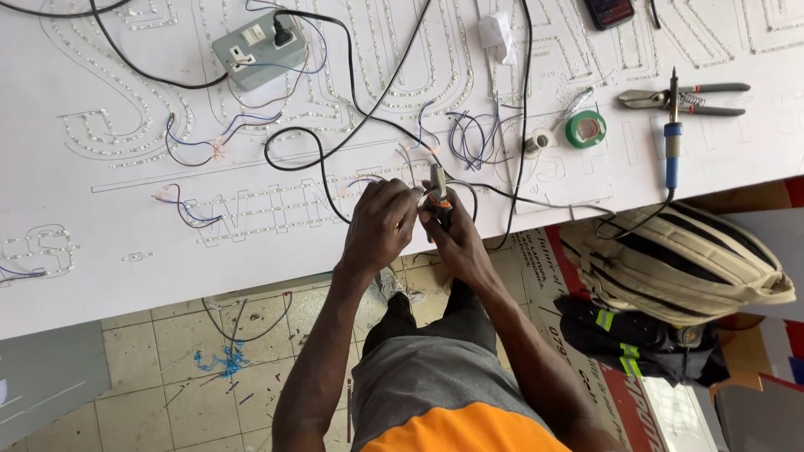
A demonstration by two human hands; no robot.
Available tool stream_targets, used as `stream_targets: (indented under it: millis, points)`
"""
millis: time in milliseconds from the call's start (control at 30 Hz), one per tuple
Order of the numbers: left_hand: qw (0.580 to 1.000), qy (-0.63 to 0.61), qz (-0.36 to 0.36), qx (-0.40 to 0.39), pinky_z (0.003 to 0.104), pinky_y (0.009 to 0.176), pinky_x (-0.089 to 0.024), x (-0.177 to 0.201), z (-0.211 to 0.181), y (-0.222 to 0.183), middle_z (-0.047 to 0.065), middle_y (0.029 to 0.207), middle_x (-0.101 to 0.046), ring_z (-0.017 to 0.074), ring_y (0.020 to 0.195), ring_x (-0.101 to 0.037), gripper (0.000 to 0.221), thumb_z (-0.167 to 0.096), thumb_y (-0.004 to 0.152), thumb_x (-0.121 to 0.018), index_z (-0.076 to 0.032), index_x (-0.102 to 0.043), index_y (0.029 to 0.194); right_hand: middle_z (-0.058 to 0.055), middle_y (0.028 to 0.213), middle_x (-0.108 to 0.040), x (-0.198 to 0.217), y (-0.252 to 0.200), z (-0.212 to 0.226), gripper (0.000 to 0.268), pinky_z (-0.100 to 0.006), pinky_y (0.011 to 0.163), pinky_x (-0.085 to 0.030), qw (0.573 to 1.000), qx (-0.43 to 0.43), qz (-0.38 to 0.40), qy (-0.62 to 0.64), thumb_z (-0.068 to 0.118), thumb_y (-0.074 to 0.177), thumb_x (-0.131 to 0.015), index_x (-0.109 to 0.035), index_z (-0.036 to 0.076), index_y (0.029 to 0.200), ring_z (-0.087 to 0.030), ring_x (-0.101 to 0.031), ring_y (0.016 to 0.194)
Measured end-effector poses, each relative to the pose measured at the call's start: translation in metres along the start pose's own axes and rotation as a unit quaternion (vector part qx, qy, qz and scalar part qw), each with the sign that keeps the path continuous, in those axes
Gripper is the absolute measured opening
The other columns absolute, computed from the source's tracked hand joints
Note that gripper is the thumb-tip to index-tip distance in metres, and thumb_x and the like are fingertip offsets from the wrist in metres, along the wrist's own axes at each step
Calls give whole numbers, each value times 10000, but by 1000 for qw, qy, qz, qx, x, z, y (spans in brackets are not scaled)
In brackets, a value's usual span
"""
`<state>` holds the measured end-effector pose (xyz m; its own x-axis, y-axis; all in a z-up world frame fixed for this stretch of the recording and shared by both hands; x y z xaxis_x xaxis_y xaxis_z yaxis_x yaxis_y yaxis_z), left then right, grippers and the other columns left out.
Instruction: Stripping insulation from electrical wires and twisting them together to prepare for sign assembly.
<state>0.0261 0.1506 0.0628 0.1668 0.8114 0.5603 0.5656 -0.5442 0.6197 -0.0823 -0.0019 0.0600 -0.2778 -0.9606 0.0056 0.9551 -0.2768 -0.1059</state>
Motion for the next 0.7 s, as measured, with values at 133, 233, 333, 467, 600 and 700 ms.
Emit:
stream_targets:
  millis: [133,233,333,467,600,700]
  points:
    - [1000,-11,-18,-10,413,795,-610,-1,22,1,62,897,-687,315,855,-753,93,3,1049,-757,-76,-803,1066,-79,853,-724,-13,-19,-23,277,-343,761,-607,999,37,-23,-21,122,1046,-831,-742,59,1300,-152,-686,741]
    - [994,44,-95,35,441,788,-609,9,41,-2,93,884,-671,347,851,-723,102,1,1071,-727,-78,-766,1020,-78,783,-703,-10,-52,-20,233,-316,696,-585,1000,26,-8,-6,101,993,-881,-789,72,1204,-148,-668,654]
    - [966,-152,-121,170,409,814,-621,30,38,7,115,850,-734,286,819,-774,72,-126,1125,-766,-61,-783,1098,-112,761,-780,9,-52,8,272,-316,644,-644,994,-61,82,47,94,986,-864,-815,17,1243,-168,-766,663]
    - [916,-314,-68,242,367,885,-624,33,21,-3,89,877,-785,185,886,-784,148,-199,1154,-747,-75,-746,1074,-273,1403,-722,33,-59,34,578,-613,1022,-469,792,-56,363,-487,16,1077,-646,-535,19,1645,-495,-661,1266]
    - [885,-363,-48,287,361,893,-628,13,18,-19,92,844,-769,146,893,-759,190,-203,1164,-739,-58,-745,1042,-237,1049,-781,72,-39,42,383,-455,815,-525,764,-181,502,-362,58,1131,-549,-694,20,1483,-339,-705,837]
    - [876,-373,-32,306,333,838,-632,5,1,-17,81,818,-747,180,848,-770,211,-239,1148,-757,-91,-744,999,-166,1159,-826,94,-36,-30,468,-596,990,-594,747,-4,363,-557,180,1078,-682,-646,123,1540,-449,-810,1125]
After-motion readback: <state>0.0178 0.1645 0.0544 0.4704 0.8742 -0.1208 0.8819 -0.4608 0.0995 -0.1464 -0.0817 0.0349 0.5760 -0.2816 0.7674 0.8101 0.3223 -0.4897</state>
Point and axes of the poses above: each hand's wrist, its own y-axis towards the middle knuckle, its own x-axis out of the back of the hand, z = x × y, the point moved 1 cm from there along y, towards the middle knuckle
